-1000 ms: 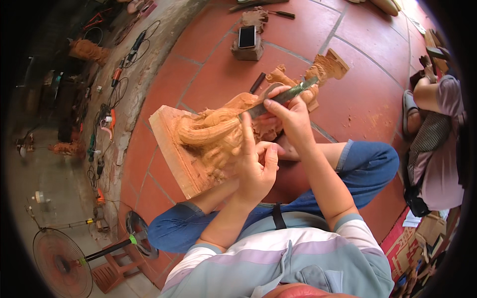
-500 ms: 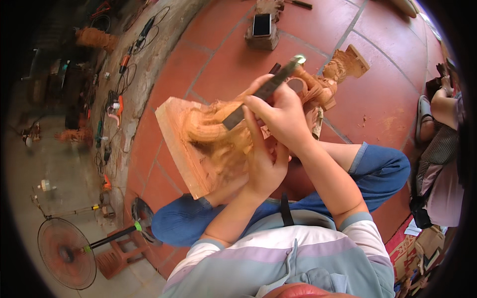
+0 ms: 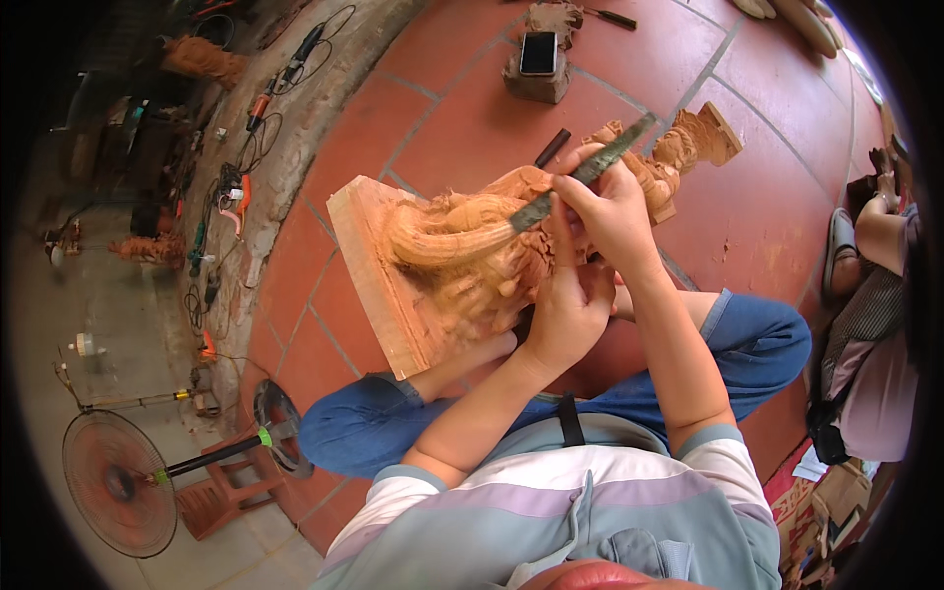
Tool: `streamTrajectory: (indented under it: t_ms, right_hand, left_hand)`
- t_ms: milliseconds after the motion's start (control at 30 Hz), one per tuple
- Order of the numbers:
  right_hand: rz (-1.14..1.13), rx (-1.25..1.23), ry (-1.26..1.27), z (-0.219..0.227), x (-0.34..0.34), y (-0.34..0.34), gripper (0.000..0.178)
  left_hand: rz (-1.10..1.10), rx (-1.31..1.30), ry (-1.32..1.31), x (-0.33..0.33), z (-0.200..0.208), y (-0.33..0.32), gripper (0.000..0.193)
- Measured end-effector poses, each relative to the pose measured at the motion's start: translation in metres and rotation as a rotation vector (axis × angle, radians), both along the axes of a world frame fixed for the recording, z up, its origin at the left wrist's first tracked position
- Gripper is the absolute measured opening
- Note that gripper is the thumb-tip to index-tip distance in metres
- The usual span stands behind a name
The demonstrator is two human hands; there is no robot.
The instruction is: The person carves a wooden sculpture of a seated figure using a chisel and mallet. They refine the details of the figure's clothing and base while seated on the floor.
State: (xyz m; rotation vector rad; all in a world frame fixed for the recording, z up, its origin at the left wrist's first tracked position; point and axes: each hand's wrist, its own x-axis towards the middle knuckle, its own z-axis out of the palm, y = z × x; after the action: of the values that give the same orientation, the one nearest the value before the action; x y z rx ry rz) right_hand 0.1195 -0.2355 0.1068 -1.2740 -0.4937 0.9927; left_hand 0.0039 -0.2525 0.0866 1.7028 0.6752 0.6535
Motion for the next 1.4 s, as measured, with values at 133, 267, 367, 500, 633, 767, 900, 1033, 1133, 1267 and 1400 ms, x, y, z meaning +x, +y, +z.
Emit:
streamTrajectory:
  t_ms: [133,267,367,500,633,767,900,1033,1133,1267,1400]
  right_hand:
    - [-0.048,0.148,-0.101,-0.006,-0.011,-0.006,0.013]
    - [-0.026,0.218,0.203,-0.015,-0.025,-0.014,0.013]
    - [-0.095,0.174,0.111,-0.026,-0.009,-0.02,0.011]
    - [-0.004,0.374,0.205,-0.01,-0.031,-0.019,0.01]
    - [-0.061,0.281,0.292,-0.037,-0.018,-0.029,0.011]
    - [-0.099,0.353,0.2,-0.033,-0.022,-0.032,0.003]
    - [0.011,0.33,0.41,-0.045,-0.032,-0.033,0.003]
    - [-0.048,0.326,0.508,-0.057,-0.019,-0.039,0.006]
    - [0.077,0.389,0.231,-0.039,-0.035,-0.046,0.009]
    - [0.013,0.415,0.233,-0.074,-0.039,-0.042,0.008]
    - [-0.19,0.511,0.162,-0.073,-0.039,-0.046,0.01]
  left_hand:
    - [-0.023,-0.066,-0.02,-0.012,-0.003,0.005,0.083]
    - [0.033,0.113,0.052,-0.015,-0.007,-0.003,0.086]
    - [-0.111,-0.131,0.227,-0.005,0.003,0.008,0.088]
    - [0.032,0.094,-0.041,-0.021,-0.005,-0.003,0.088]
    - [-0.068,0.049,0.174,-0.019,-0.025,-0.001,0.09]
    - [-0.106,-0.014,0.243,-0.024,-0.014,0.003,0.092]
    - [0.041,0.161,0.214,-0.027,-0.017,-0.012,0.091]
    - [-0.118,0.027,0.365,-0.022,-0.015,0.002,0.094]
    - [0.017,0.293,0.27,-0.036,-0.036,-0.009,0.096]
    - [-0.042,0.2,0.293,-0.041,-0.043,-0.015,0.099]
    - [-0.132,0.169,0.28,-0.037,-0.039,-0.002,0.098]
